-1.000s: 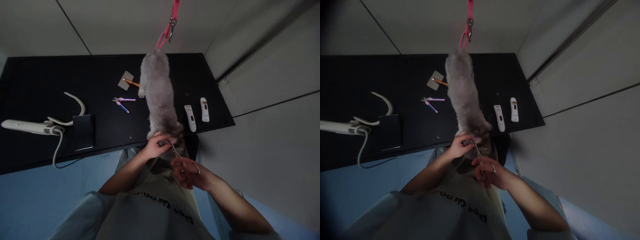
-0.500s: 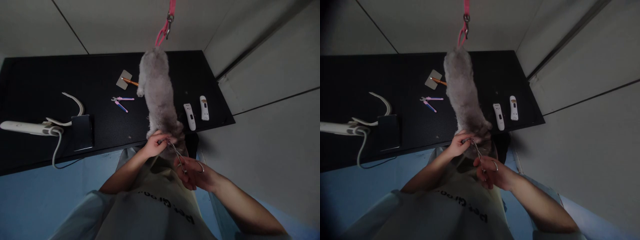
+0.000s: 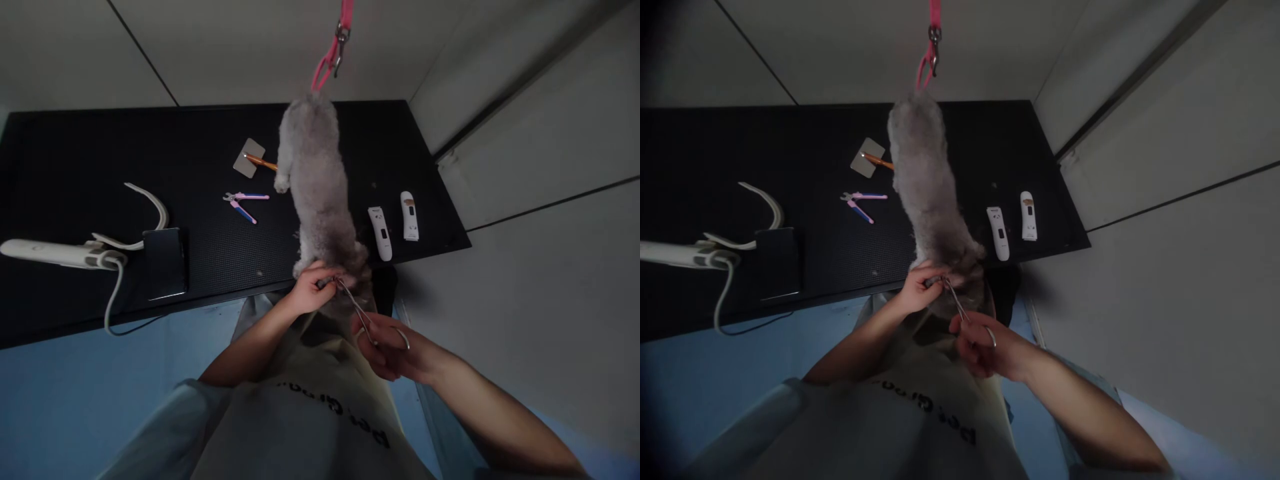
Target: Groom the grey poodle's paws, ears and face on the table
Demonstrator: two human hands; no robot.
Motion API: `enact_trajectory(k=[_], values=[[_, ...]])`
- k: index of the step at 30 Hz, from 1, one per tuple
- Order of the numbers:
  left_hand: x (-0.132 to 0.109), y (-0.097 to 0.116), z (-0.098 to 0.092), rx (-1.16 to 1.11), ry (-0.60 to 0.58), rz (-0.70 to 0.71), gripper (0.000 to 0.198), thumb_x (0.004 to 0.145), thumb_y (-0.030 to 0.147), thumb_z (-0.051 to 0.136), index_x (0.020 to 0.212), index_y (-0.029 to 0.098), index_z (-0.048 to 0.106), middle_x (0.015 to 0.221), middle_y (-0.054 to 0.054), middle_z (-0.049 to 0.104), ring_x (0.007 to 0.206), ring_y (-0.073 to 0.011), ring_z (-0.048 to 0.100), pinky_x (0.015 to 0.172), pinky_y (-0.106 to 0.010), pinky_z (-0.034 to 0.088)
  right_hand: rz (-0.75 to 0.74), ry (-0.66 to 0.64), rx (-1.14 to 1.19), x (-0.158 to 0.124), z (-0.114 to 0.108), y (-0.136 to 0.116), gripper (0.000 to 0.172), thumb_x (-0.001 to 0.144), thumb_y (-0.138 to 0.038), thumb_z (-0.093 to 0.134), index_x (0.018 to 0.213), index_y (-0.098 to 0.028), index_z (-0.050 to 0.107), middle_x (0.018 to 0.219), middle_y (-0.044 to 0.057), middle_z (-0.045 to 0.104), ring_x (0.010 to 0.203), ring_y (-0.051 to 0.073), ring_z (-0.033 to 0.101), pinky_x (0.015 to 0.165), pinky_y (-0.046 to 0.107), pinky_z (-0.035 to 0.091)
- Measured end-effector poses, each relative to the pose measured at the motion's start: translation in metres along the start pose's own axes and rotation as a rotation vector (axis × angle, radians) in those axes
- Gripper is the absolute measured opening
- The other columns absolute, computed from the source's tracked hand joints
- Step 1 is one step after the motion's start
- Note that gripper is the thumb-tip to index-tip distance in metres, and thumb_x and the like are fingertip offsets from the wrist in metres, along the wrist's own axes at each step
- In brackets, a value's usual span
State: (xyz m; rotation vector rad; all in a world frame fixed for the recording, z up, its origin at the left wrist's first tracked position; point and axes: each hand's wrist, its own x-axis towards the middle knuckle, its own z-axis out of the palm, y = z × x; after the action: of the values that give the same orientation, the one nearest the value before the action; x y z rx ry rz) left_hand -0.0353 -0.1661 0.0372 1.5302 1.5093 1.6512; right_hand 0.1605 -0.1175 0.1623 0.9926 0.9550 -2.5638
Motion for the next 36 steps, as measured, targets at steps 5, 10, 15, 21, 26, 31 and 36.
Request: enact_trajectory(k=[5, 10, 15, 21, 26, 31, 36], values=[[0.001, 0.000, -0.001, 0.007, -0.012, 0.009, 0.027, 0.082, 0.016, 0.054, 0.100, 0.019, 0.073, 0.072, -0.001, 0.060, 0.067, -0.0128, 0.055, 0.060, -0.026, 0.046, 0.012, 0.022, -0.050, 0.009, 0.000, -0.002, 0.046, 0.078, -0.058, 0.070, 0.098, -0.021, 0.049, 0.053, -0.012, 0.044, 0.035, 0.005, 0.034, 0.034, 0.017, 0.018], [0.004, 0.006, -0.003, -0.016, -0.005, 0.021, 0.026, 0.083, 0.012, 0.052, 0.097, 0.018, 0.073, 0.071, -0.001, 0.061, 0.066, -0.0125, 0.056, 0.060, -0.025, 0.046, -0.092, 0.008, -0.002, -0.001, 0.003, 0.001, 0.042, 0.081, -0.054, 0.071, 0.097, -0.022, 0.049, 0.051, -0.014, 0.040, 0.033, 0.002, 0.025, 0.034, 0.016, 0.016], [0.006, 0.009, -0.001, 0.021, -0.009, 0.049, 0.025, 0.078, 0.014, 0.058, 0.097, 0.018, 0.073, 0.074, -0.002, 0.063, 0.067, -0.0127, 0.057, 0.061, -0.026, 0.048, -0.016, -0.033, 0.078, -0.008, 0.001, 0.004, 0.048, 0.081, -0.063, 0.064, 0.099, -0.021, 0.051, 0.057, -0.008, 0.049, 0.037, 0.006, 0.041, 0.034, 0.018, 0.027], [0.004, 0.011, 0.000, 0.070, -0.017, 0.021, 0.031, 0.077, 0.018, 0.060, 0.105, 0.020, 0.072, 0.075, -0.002, 0.063, 0.068, -0.0141, 0.056, 0.060, -0.027, 0.048, -0.062, 0.097, -0.030, 0.002, 0.006, 0.009, 0.044, 0.080, -0.057, 0.069, 0.097, -0.023, 0.047, 0.052, -0.013, 0.042, 0.034, 0.003, 0.030, 0.033, 0.015, 0.018], [0.006, 0.011, -0.002, 0.039, -0.029, 0.043, 0.030, 0.077, 0.014, 0.059, 0.103, 0.017, 0.072, 0.077, -0.003, 0.064, 0.069, -0.0135, 0.057, 0.062, -0.027, 0.048, -0.137, 0.013, -0.051, -0.007, 0.005, 0.014, 0.046, 0.079, -0.058, 0.070, 0.098, -0.022, 0.047, 0.050, -0.014, 0.040, 0.033, 0.003, 0.024, 0.032, 0.015, 0.019], [0.006, 0.008, -0.003, 0.056, -0.029, 0.038, 0.034, 0.075, 0.013, 0.059, 0.105, 0.018, 0.072, 0.078, -0.002, 0.063, 0.070, -0.0138, 0.056, 0.062, -0.028, 0.048, -0.051, -0.109, 0.096, -0.005, -0.007, 0.012, 0.049, 0.082, -0.064, 0.063, 0.099, -0.020, 0.051, 0.058, -0.009, 0.048, 0.038, 0.005, 0.040, 0.035, 0.017, 0.027], [0.004, 0.007, -0.005, 0.059, -0.047, 0.035, 0.034, 0.076, 0.015, 0.059, 0.107, 0.020, 0.071, 0.080, -0.002, 0.064, 0.071, -0.0142, 0.057, 0.064, -0.029, 0.049, -0.063, -0.086, 0.116, 0.003, -0.009, 0.011, 0.047, 0.078, -0.058, 0.072, 0.099, -0.021, 0.051, 0.059, -0.010, 0.048, 0.037, 0.004, 0.038, 0.036, 0.016, 0.023]])
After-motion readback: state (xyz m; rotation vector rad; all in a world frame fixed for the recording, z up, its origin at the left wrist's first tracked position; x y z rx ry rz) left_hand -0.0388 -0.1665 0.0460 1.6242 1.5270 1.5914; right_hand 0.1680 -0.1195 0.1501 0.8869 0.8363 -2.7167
